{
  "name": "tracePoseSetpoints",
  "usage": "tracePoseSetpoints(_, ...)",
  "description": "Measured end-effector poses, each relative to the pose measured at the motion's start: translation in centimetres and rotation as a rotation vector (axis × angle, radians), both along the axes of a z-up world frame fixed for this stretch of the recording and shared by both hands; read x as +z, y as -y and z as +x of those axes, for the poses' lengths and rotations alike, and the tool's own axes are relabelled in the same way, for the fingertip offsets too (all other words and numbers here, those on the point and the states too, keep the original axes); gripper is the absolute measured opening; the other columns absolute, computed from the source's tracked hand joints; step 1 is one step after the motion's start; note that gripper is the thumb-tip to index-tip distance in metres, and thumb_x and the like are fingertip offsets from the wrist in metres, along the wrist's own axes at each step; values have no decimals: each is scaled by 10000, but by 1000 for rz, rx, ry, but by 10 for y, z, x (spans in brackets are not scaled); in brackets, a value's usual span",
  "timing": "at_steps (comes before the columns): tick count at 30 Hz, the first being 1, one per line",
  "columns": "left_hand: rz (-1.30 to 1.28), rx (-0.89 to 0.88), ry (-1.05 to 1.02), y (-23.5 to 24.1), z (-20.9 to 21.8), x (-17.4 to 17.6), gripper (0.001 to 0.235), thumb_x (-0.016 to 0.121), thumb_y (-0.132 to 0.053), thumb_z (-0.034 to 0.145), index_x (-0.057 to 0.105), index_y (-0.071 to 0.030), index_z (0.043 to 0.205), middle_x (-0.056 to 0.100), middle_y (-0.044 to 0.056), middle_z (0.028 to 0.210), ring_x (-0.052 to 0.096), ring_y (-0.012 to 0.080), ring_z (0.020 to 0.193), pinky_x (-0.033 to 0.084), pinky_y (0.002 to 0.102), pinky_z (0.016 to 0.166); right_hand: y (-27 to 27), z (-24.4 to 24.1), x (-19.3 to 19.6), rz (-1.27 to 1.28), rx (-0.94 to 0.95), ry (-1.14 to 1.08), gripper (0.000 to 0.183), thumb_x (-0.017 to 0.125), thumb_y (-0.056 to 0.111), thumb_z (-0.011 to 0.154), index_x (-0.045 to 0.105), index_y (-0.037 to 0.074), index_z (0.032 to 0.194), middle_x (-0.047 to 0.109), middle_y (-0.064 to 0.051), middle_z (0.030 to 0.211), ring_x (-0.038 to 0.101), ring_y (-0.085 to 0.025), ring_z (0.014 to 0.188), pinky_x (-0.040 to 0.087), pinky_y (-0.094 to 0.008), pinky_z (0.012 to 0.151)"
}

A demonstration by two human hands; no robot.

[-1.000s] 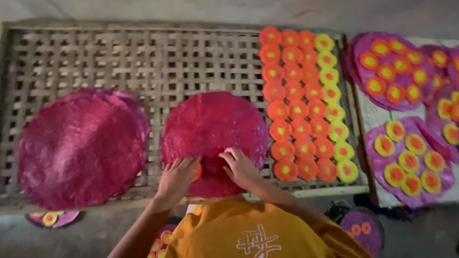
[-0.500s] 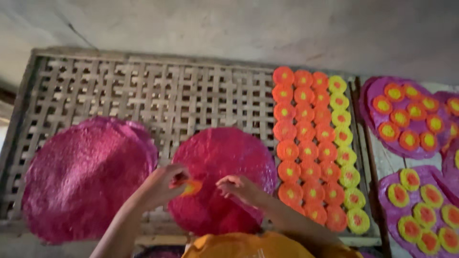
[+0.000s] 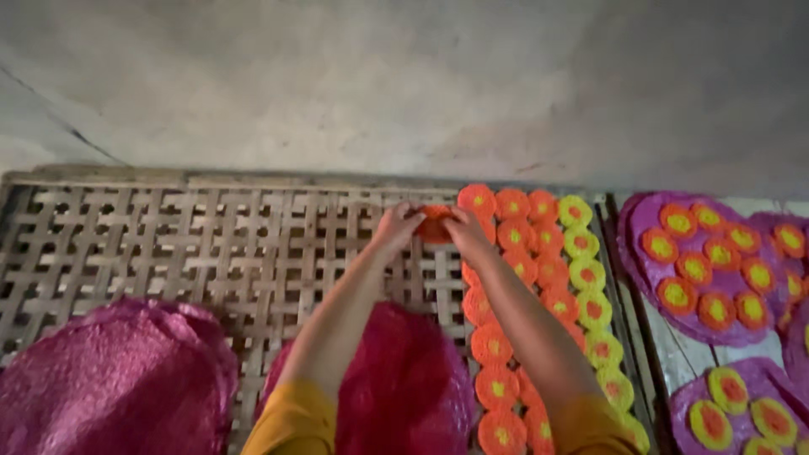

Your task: The person attaches small yellow and orange circular paper ornaments onto larger circular pink bases by hand on a woven wooden surface.

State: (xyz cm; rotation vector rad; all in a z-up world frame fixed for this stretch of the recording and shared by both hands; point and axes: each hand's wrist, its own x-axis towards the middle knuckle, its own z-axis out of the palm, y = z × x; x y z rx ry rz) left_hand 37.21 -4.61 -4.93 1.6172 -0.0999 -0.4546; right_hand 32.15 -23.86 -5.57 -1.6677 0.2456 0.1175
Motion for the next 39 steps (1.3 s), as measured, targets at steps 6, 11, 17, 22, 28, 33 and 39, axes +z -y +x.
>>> tracePoseSetpoints(6, 354, 165, 416, 42, 38, -13, 219, 689, -186, 880, 754, -150, 1087, 783, 129, 988, 760, 308, 926, 597, 423, 808, 23, 47, -22, -703, -158, 367, 291, 675, 87, 797, 714, 28, 1079, 730, -219, 989, 704, -403, 964, 562, -465, 839)
tracePoseSetpoints(11, 625, 151, 384, 47, 42, 9, 276, 680, -151, 858, 744, -214, 1119, 758, 131, 1028, 710, 359, 974, 568, 486, 811, 19, 56, -17, -901, -197, 397, 313, 693, 159, 856, 694, 29, 1140, 707, -233, 1095, 651, -451, 1050, 528, -511, 889)
tracePoseSetpoints(17, 532, 152, 466, 40, 32, 36, 257, 710, -220, 887, 722, -165, 1138, 680, 157, 1211, 671, 365, 1071, 556, 455, 876, 6, 47, 13, -949, -273, 424, 549, 685, 361, 863, 632, -4, 1269, 616, -295, 1225, 583, -491, 1098, 490, -539, 883)
tracePoseSetpoints(22, 503, -43, 491, -40, -37, 66, 286, 707, -276, 932, 723, -179, 1201, 641, 82, 1375, 607, 308, 1263, 515, 435, 1035, -31, -24, 37, -735, -82, 581, 445, 536, 295, 1025, 564, 20, 1374, 573, -273, 1329, 534, -476, 1229, 462, -565, 1007)
tracePoseSetpoints(28, 1014, 26, 281, -219, -203, 105, 687, 815, -437, 777, 592, -176, 1372, 531, 85, 1441, 500, 315, 1348, 446, 475, 1097, -86, -205, 81, -746, 372, 287, 636, 764, 294, 912, 494, 19, 1418, 485, -175, 1436, 505, -396, 1307, 469, -501, 1050)
tracePoseSetpoints(33, 1075, 179, 328, -268, -290, 109, 841, 888, -405, 606, 625, -123, 1353, 632, 173, 1233, 606, 378, 1141, 500, 484, 919, -115, -287, 115, -661, 237, 277, 586, 757, 248, 893, 527, 78, 1405, 506, -170, 1402, 524, -410, 1258, 483, -521, 995)
tracePoseSetpoints(39, 981, 340, 256, -263, -305, 102, 316, 770, -321, 838, 717, -173, 1112, 716, 83, 1002, 686, 337, 940, 546, 467, 761, -149, -346, 112, -608, 339, 305, 452, 728, 176, 931, 580, 64, 1343, 499, -191, 1381, 504, -439, 1275, 471, -527, 1010)
